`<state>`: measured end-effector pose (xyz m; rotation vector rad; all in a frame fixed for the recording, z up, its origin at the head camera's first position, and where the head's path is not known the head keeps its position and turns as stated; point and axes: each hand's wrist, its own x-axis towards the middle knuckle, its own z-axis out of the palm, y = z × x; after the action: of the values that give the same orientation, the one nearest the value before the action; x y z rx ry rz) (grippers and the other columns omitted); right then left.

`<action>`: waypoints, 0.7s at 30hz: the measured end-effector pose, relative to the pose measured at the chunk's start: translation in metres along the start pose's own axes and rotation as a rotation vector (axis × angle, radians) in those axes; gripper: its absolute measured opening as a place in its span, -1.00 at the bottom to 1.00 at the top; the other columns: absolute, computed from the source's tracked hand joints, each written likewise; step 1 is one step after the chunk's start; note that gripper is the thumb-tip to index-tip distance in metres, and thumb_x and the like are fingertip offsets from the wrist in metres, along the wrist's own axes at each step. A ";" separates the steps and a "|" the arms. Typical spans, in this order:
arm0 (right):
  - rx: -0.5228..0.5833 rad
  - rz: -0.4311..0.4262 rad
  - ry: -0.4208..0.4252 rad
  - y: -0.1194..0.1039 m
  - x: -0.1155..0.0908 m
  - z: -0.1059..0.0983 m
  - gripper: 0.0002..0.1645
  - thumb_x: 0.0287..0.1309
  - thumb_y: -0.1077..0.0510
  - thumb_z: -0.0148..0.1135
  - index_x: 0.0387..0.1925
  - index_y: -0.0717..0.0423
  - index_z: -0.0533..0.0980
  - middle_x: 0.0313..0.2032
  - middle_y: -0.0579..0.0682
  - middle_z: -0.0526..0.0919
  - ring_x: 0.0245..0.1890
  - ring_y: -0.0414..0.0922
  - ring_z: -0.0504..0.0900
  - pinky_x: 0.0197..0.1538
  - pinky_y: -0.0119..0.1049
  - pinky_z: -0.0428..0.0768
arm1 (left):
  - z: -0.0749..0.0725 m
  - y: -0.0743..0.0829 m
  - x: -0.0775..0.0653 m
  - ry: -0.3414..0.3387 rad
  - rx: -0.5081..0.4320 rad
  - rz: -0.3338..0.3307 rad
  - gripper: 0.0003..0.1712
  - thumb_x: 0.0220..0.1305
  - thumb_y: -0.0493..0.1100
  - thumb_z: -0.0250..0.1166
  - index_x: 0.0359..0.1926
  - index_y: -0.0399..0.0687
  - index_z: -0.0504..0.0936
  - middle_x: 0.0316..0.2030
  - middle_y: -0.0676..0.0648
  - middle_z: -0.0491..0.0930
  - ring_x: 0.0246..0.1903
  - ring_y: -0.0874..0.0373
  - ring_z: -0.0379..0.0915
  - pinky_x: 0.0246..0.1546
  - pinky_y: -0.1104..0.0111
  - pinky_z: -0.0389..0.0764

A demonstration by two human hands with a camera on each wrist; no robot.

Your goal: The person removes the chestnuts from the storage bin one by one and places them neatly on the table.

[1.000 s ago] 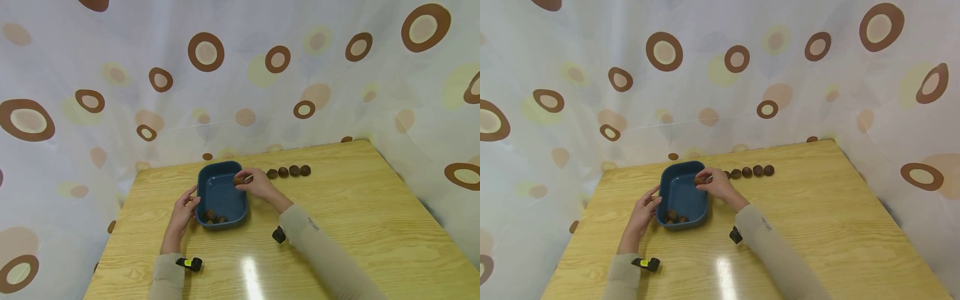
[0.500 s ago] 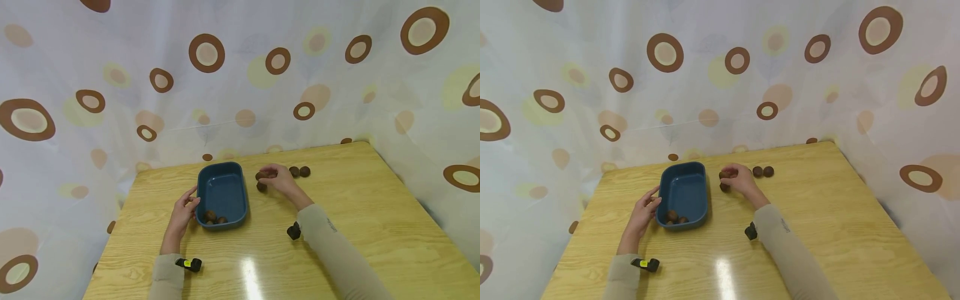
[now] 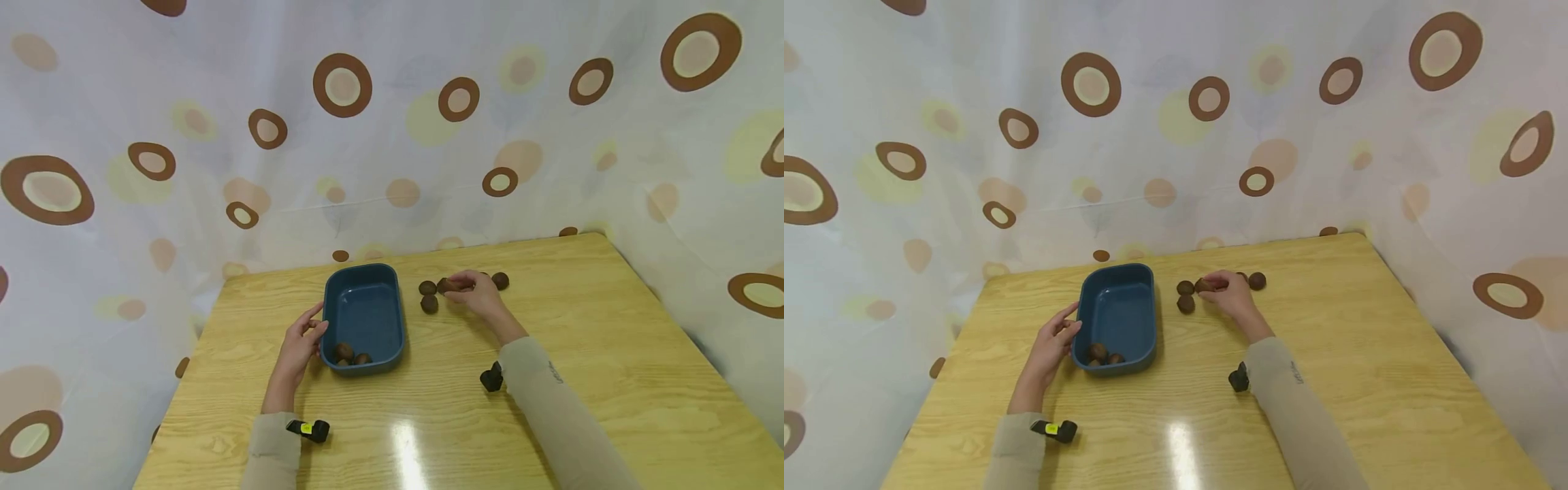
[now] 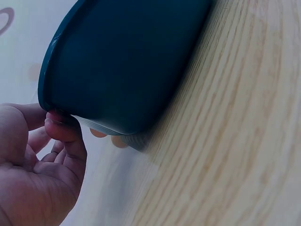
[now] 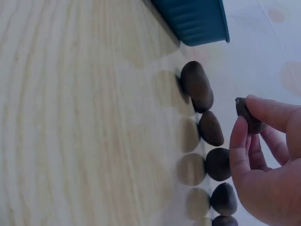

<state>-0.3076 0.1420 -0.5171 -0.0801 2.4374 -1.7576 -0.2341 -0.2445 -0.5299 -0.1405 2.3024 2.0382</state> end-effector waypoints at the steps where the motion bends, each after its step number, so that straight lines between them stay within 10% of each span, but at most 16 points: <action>1: -0.016 0.003 0.008 0.002 0.000 0.000 -0.54 0.35 0.18 0.38 0.22 0.22 0.56 0.20 0.25 0.52 0.03 0.05 0.57 0.13 -0.04 0.60 | 0.000 0.000 0.000 -0.001 -0.002 0.000 -0.42 0.56 -0.18 0.19 0.52 0.11 0.38 -0.19 0.00 0.42 -0.53 0.25 0.34 -0.49 0.45 0.44; 21: -0.111 0.035 0.062 0.020 0.003 0.015 -0.60 0.22 0.27 0.45 0.08 0.27 0.62 0.03 0.24 0.61 0.07 0.14 0.60 0.19 0.01 0.58 | 0.001 0.002 -0.001 -0.004 0.000 0.002 -0.43 0.57 -0.20 0.18 0.52 0.07 0.38 -0.18 -0.05 0.42 -0.53 0.25 0.35 -0.50 0.46 0.45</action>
<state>-0.3075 0.1342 -0.5410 0.0059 2.5620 -1.6337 -0.2338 -0.2432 -0.5285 -0.1348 2.3011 2.0377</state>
